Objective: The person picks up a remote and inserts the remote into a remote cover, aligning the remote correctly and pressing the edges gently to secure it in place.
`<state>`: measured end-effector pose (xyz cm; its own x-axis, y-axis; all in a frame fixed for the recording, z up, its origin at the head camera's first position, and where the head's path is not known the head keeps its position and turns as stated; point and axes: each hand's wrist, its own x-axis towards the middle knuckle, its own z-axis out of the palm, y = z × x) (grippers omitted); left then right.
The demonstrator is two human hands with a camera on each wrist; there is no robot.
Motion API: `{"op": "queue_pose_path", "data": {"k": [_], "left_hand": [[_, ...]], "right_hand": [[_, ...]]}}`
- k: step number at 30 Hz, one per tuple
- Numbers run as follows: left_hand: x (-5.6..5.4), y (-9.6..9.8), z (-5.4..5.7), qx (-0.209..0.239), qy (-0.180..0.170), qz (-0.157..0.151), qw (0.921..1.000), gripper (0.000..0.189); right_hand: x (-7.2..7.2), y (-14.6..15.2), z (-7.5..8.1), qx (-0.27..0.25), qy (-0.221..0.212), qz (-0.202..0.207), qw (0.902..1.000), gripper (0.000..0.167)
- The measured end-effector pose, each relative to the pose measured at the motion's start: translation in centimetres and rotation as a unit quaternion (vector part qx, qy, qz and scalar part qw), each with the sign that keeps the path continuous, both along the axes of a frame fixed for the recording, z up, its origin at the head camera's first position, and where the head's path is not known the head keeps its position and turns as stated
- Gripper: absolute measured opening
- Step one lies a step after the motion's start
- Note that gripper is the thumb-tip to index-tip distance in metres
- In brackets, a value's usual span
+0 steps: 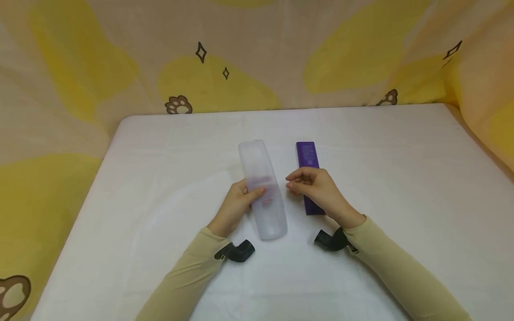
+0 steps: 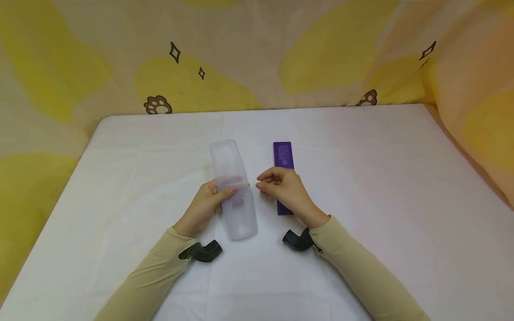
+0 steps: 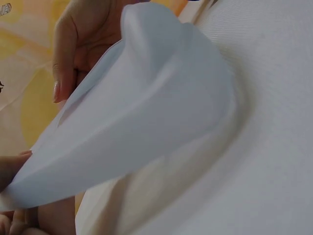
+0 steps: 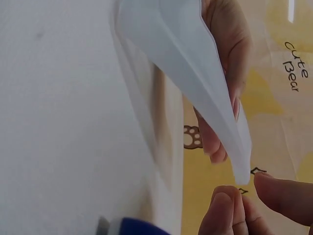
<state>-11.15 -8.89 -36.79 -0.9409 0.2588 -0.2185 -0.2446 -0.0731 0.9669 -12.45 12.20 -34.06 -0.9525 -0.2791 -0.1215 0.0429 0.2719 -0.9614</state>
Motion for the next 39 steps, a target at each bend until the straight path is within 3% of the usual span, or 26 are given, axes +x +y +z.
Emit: {"op": "queue_pose_path", "data": {"k": [5,18,29,36,39], "left_hand": [[0.2,0.3,-0.3,0.019,-0.019,0.006,0.9996,0.033],[0.2,0.3,-0.3,0.034,-0.02,-0.004,0.9992,0.034],[0.2,0.2,-0.1,0.033,-0.021,-0.005,0.9992,0.034],[0.1,-0.1,0.1,0.034,-0.017,-0.006,0.9993,0.035],[0.1,-0.2,0.3,0.03,-0.016,-0.003,0.9994,0.035]], "right_hand": [[0.3,1.5,-0.1,0.012,-0.004,-0.023,0.9997,0.025],[1.5,5.3,-0.2,0.072,-0.002,-0.083,0.9939,0.024],[1.4,6.3,0.0,0.168,-0.064,-0.035,0.983,0.046],[0.6,5.1,0.3,0.21,-0.067,-0.043,0.9744,0.056],[0.4,4.5,0.3,0.262,-0.045,-0.041,0.9631,0.061]]}}
